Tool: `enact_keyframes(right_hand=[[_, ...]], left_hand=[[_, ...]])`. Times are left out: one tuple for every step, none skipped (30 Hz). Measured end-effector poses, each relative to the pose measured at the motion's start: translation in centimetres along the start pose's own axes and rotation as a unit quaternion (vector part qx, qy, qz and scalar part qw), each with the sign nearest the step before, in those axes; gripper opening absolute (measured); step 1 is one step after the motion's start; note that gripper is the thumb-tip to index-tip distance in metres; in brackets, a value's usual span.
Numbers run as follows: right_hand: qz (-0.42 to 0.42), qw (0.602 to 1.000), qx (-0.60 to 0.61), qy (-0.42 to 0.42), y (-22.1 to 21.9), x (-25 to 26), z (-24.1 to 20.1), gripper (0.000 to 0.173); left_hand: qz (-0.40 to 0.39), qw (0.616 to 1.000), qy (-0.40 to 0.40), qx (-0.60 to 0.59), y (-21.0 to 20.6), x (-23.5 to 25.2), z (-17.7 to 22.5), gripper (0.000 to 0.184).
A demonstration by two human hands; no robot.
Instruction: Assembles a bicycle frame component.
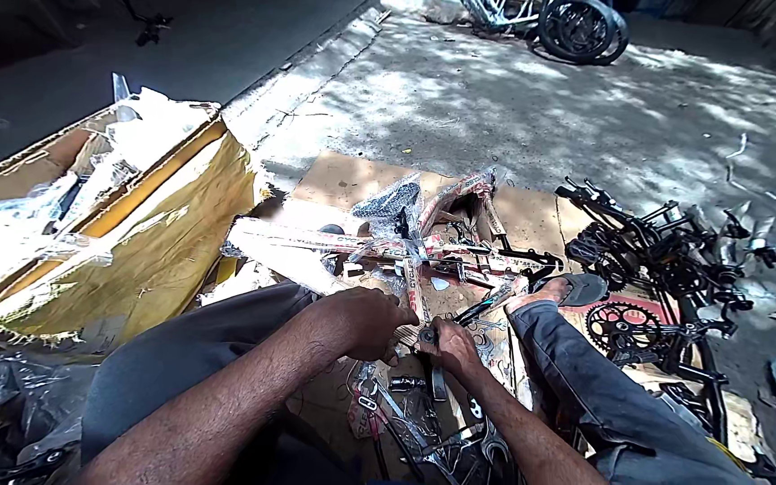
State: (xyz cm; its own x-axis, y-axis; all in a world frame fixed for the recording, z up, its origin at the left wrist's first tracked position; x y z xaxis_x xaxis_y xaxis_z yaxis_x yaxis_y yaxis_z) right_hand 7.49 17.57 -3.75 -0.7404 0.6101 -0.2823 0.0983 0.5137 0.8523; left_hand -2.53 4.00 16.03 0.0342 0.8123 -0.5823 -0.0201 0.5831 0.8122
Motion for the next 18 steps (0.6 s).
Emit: enact_keyframes(right_hand=[[0.004, 1.0, -0.016, -0.024, 0.1, 0.3, 0.2, 0.064], [0.003, 0.998, -0.034, -0.049, 0.2, 0.4, 0.4, 0.073], [-0.001, 0.997, -0.05, -0.066, 0.3, 0.4, 0.4, 0.079], [-0.006, 0.995, -0.06, -0.075, 0.4, 0.3, 0.4, 0.083], [-0.006, 0.995, -0.068, -0.075, 0.6, 0.1, 0.4, 0.087], [-0.005, 0.996, -0.065, -0.066, 0.7, -0.2, 0.2, 0.089], [-0.008, 0.997, -0.05, -0.05, 0.7, -0.4, 0.1, 0.088], [-0.013, 0.999, -0.034, -0.025, 0.3, -0.6, -0.1, 0.082], [-0.017, 1.0, -0.021, -0.002, -0.1, -0.7, -0.2, 0.071], [-0.019, 1.0, -0.015, 0.008, -0.4, -0.6, -0.2, 0.059], [-0.015, 1.0, -0.012, 0.008, -0.4, -0.5, -0.1, 0.052], [-0.007, 1.0, -0.011, 0.0, -0.2, -0.2, -0.1, 0.051], [0.0, 1.0, -0.017, -0.015, 0.0, 0.1, 0.0, 0.057], [0.002, 0.999, -0.029, -0.035, 0.1, 0.3, 0.1, 0.065], [-0.001, 0.998, -0.042, -0.053, 0.1, 0.4, 0.2, 0.071], [-0.006, 0.997, -0.052, -0.065, 0.2, 0.4, 0.2, 0.076], [-0.011, 0.996, -0.06, -0.069, 0.4, 0.2, 0.1, 0.079], [-0.01, 0.996, -0.062, -0.064, 0.6, 0.0, -0.1, 0.082]], left_hand=[[0.003, 1.0, -0.004, 0.0, 0.0, 0.0, 0.1, 0.068], [0.003, 1.0, -0.005, 0.001, 0.0, 0.0, 0.2, 0.068], [0.002, 1.0, -0.003, 0.002, -0.1, 0.0, 0.1, 0.068], [-0.001, 1.0, 0.001, 0.002, -0.2, -0.1, 0.0, 0.069], [-0.002, 1.0, 0.007, 0.001, -0.1, -0.2, -0.2, 0.068], [-0.003, 1.0, 0.013, 0.003, -0.1, -0.2, -0.4, 0.068], [-0.002, 1.0, 0.017, 0.006, -0.1, -0.2, -0.5, 0.068], [-0.009, 1.0, 0.019, 0.007, -0.2, -0.2, -0.5, 0.068], [-0.011, 1.0, 0.016, 0.007, -0.2, -0.2, -0.4, 0.068], [-0.008, 1.0, 0.012, 0.007, -0.2, -0.2, -0.2, 0.068], [-0.002, 1.0, 0.007, 0.004, 0.0, -0.2, 0.0, 0.067], [0.001, 1.0, 0.002, 0.003, 0.1, -0.2, 0.2, 0.067], [0.001, 1.0, -0.003, 0.001, 0.2, -0.2, 0.4, 0.067], [0.0, 1.0, -0.006, 0.0, 0.2, -0.2, 0.5, 0.067], [0.001, 1.0, -0.007, -0.003, 0.2, -0.2, 0.4, 0.067], [0.004, 1.0, -0.005, -0.004, 0.2, -0.2, 0.2, 0.066], [0.005, 1.0, 0.0, -0.003, 0.2, -0.2, -0.1, 0.067], [0.004, 1.0, 0.008, 0.004, 0.1, -0.2, -0.4, 0.067]])
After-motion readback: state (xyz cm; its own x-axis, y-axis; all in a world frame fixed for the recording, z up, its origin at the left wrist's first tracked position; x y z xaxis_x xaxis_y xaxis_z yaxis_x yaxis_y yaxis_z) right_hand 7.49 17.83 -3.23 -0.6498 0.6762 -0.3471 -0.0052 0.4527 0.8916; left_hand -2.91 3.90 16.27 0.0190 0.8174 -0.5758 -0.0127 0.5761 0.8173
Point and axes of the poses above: each hand's wrist, its own x-axis towards the middle knuckle, its own y-axis out of the back of the hand, z = x × y, the point moved 8 cm from there along x, towards the middle knuckle, and after that the axes turned 7 degrees about x, right-handed, at the moved point
